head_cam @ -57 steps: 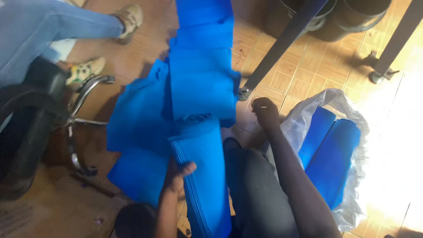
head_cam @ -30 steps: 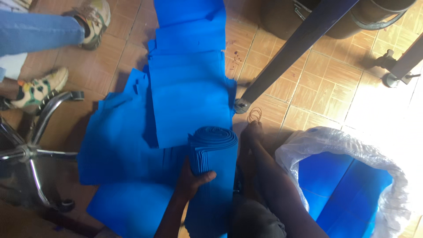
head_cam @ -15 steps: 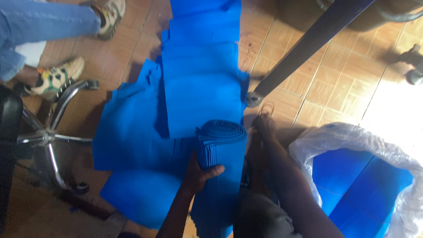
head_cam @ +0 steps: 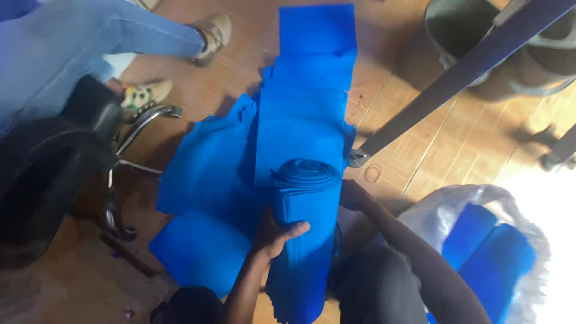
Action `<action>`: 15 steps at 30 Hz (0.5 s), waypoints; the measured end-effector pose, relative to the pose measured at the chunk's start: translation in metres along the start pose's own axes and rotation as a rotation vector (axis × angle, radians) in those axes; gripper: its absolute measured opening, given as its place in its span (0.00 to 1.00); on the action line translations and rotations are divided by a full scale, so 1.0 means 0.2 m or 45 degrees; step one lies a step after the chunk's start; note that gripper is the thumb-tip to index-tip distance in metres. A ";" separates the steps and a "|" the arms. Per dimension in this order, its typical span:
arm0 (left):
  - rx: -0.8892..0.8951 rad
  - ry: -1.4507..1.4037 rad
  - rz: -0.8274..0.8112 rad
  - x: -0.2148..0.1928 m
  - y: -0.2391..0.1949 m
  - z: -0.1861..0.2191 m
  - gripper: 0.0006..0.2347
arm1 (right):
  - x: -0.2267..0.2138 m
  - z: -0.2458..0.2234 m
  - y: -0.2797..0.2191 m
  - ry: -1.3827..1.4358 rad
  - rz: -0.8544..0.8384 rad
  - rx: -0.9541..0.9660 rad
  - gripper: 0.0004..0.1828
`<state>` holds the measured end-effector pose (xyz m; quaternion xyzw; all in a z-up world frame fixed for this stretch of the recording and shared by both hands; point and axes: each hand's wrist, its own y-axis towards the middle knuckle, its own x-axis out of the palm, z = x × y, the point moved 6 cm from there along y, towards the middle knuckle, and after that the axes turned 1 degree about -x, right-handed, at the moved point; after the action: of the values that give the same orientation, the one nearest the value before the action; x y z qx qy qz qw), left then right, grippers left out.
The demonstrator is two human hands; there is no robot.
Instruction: The person folds blue paper sheets one by one and places them into a plastic-lined container. They repeatedly pick up a sheet, fold it in half, and add it to the stack inside the container.
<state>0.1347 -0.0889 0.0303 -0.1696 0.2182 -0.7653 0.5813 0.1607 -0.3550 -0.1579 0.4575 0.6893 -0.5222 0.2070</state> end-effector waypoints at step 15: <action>0.623 -0.869 0.294 -0.30 0.03 -0.94 0.06 | -1.06 -1.04 -0.90 1.303 0.068 -0.643 0.11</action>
<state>0.0590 -0.0069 -0.1316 -0.2448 -0.1567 -0.6244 0.7250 0.1527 -0.2601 0.1766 0.6058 0.7933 -0.0476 -0.0372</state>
